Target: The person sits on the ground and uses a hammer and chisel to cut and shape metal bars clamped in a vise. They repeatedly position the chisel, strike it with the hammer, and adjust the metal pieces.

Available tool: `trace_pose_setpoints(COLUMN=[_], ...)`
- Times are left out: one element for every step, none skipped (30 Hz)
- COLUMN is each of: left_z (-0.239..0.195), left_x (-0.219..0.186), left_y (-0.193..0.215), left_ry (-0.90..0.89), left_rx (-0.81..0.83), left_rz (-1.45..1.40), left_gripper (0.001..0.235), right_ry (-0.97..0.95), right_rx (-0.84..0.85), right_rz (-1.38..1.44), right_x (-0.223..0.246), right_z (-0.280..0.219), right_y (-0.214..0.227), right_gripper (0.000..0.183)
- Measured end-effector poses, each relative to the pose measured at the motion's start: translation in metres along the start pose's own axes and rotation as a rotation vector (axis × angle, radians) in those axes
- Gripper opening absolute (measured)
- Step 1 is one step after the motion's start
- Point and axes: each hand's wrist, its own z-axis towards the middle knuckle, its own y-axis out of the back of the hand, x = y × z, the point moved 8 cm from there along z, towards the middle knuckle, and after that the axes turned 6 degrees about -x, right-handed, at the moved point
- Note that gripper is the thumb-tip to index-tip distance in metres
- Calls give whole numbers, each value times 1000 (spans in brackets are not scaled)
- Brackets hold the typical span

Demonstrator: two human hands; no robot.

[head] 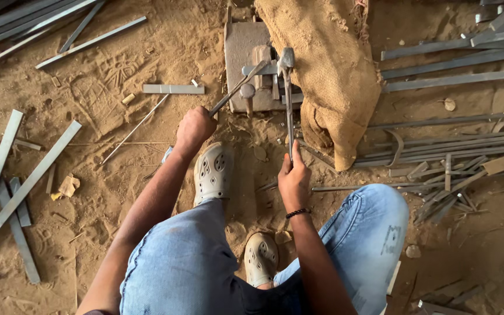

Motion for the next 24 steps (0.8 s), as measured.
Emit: trace_pose_setpoints(left_z=[0, -1, -2, -2, -1, -2, -2, -2, -2, -2, -2, -1, -1, -2, -2, -2, -3, -4, -5, -1, 4, 4, 3, 3], left_x=[0, 1, 0, -1, -2, -1, -1, -1, -2, -2, -2, -2, -2, -2, -2, -2, -2, -1, -1, -3, -6, -5, -4, -1], left_y=[-2, -3, -2, 0, 2, 2, 2, 3, 4, 4, 5, 5, 4, 3, 3, 4, 4, 4, 5, 5, 8, 7, 6, 6], left_ry=[22, 44, 41, 37, 32, 33, 34, 34, 28, 23, 17, 22, 26, 31, 29, 27, 24, 25, 26, 15, 2, 2, 3, 9], left_rx=[37, 73, 63, 51, 40, 37, 34, 30, 20, 9, -2, 6, 14, 23, 17, 11, 4, 10, 15, 22, 13, 4, -5, 3], left_rz=[0, -1, 1, 3, 5, 3, 0, -2, -1, 0, 1, 0, -1, -2, -4, -7, -10, -11, -13, -12, -6, -6, -6, -1], left_gripper=[31, 32, 32, 33, 34, 33, 33, 32, 32, 31, 31, 31, 30, 30, 29, 29, 28, 28, 28, 27, 28, 28, 28, 28], right_ry=[-57, -113, -102, -91, -79, -44, -9, 26, 41, 56, 71, 60, 49, 37, 13, -11, -34, 0, 34, 63, 19, -18, -56, -5], right_rx=[26, 52, 45, 38, 30, 13, -4, -22, -29, -34, -40, -39, -37, -35, -22, -9, 4, -15, -35, -65, -53, -29, -4, -21], right_rz=[-14, -28, -37, -45, -53, -39, -25, -10, 1, 12, 23, 28, 32, 36, 14, -7, -29, -10, 9, 29, 24, 13, 3, 16], right_x=[-3, -7, -6, -4, -4, -2, 0, 2, 2, 2, 2, 0, -2, -4, -7, -10, -13, -11, -10, -8, -11, -17, -22, -19], right_z=[0, -1, -1, 0, 0, 0, 0, -1, -1, -2, -2, -2, 0, 1, 3, 5, 7, 9, 10, 12, 13, 11, 9, 5], right_y=[-1, -3, -2, -1, -1, 0, 1, 2, 2, 2, 2, 1, 0, -1, -2, -4, -5, -4, -2, -1, -4, -5, -7, -7], right_gripper=[48, 48, 48, 48, 48, 48, 48, 47, 48, 48, 48, 48, 48, 48, 47, 46, 46, 46, 46, 46, 46, 47, 48, 47])
